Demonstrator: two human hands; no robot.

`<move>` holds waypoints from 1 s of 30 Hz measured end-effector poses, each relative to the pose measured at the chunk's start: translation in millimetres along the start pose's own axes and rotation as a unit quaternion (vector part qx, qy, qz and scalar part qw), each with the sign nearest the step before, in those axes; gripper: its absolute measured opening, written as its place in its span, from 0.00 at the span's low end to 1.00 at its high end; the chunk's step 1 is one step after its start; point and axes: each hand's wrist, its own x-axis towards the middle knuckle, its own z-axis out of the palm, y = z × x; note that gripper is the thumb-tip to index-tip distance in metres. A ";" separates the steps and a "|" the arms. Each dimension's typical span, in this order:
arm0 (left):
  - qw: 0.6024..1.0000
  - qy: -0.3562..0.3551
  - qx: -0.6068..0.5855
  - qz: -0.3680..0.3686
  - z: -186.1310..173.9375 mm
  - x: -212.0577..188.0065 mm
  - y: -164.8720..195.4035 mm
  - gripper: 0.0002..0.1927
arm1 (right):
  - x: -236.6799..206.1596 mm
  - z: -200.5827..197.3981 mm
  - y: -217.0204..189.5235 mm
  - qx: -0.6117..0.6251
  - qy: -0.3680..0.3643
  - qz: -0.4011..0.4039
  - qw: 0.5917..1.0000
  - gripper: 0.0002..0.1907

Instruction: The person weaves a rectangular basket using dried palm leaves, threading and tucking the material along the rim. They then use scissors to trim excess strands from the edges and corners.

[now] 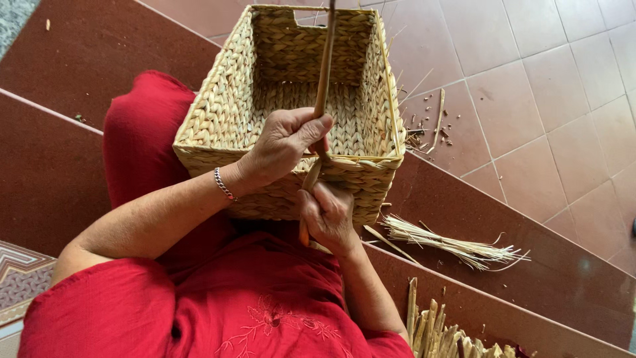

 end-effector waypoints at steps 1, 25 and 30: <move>1.000 -0.008 -0.001 -0.009 -0.8 1.7 0.6 0.16 | -3.6 -0.4 2.3 0.005 -0.003 -0.032 0.999 0.07; 0.930 -0.214 0.215 -0.209 37.2 56.8 -5.8 0.18 | -20.6 -63.0 85.0 -0.183 0.344 -0.047 0.920 0.21; 0.959 -0.180 0.163 -0.144 37.1 46.3 -23.2 0.16 | -56.9 -32.1 38.8 -0.052 0.220 0.100 0.969 0.12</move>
